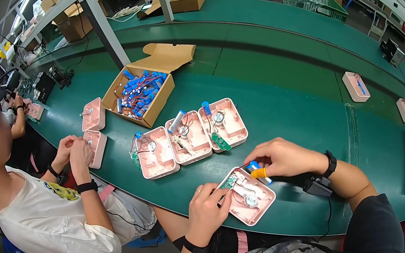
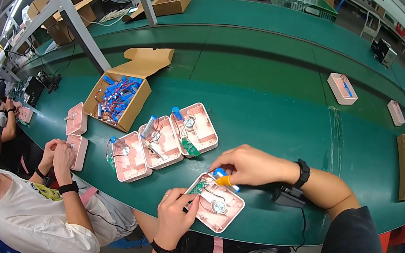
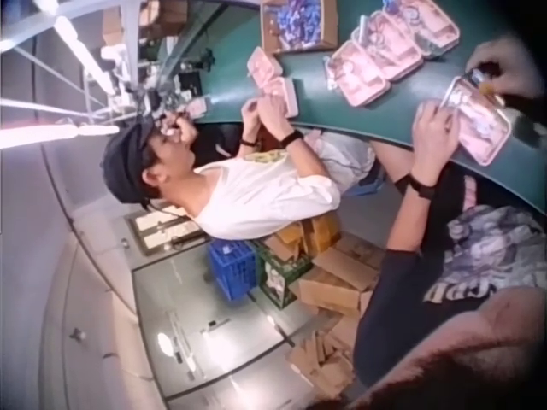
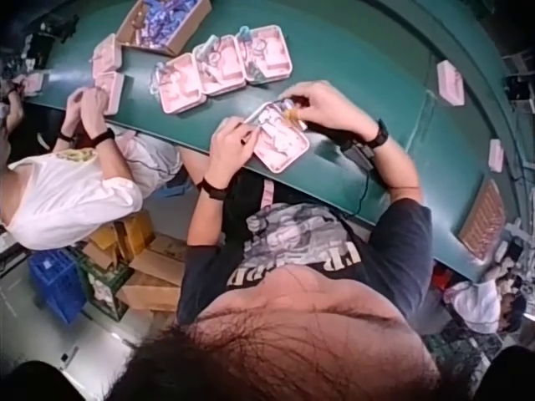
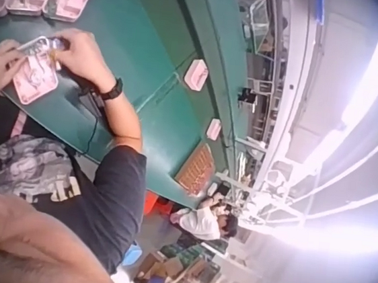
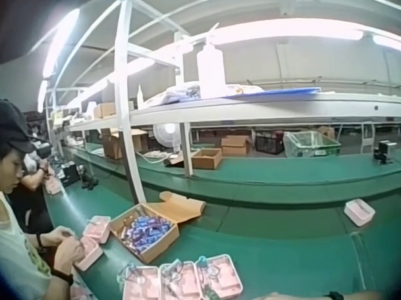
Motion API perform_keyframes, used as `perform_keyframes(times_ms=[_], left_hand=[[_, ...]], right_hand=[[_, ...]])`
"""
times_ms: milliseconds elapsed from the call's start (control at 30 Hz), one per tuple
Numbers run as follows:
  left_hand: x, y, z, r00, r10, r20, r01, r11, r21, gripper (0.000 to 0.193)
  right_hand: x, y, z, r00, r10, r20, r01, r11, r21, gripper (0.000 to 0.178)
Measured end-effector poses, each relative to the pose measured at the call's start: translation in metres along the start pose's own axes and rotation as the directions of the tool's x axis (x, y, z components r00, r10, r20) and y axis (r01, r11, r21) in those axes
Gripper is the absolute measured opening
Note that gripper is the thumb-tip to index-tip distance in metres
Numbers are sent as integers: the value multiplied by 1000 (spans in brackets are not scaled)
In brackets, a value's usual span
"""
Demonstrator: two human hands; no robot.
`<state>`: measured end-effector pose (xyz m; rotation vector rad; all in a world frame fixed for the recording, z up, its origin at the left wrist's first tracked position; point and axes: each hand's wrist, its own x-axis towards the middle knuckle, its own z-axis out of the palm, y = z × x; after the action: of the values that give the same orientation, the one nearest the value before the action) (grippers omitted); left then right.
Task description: The person assembles electronic devices by placing a battery and a circuit board into a pink plastic housing. They then use a tool to press the wires into place before setting the housing aside on the green workbench.
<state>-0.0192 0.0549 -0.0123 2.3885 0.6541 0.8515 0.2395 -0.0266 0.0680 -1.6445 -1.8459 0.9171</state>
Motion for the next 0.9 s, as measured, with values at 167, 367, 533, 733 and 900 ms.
perform_keyframes(times_ms=[167,367,533,733,900], left_hand=[[-2,0,1,1000,-21,-9,21,1000,-14,9],[-4,-3,0,1000,-23,-12,23,1000,-16,9],[-2,-2,-1,999,-31,-8,31,999,-27,9],[-3,-3,0,999,-33,-15,33,999,-20,9],[-5,-5,1,999,-31,-14,31,999,-25,9]], right_hand=[[-9,-1,33,998,-39,-48,36,997,-68,36],[-10,-1,50,974,-196,-112,153,938,-310,34],[-8,-1,41,983,-162,-92,136,962,-236,34],[-9,-4,43,987,-126,-99,103,971,-216,34],[-7,0,49,991,-111,-74,93,972,-215,34]])
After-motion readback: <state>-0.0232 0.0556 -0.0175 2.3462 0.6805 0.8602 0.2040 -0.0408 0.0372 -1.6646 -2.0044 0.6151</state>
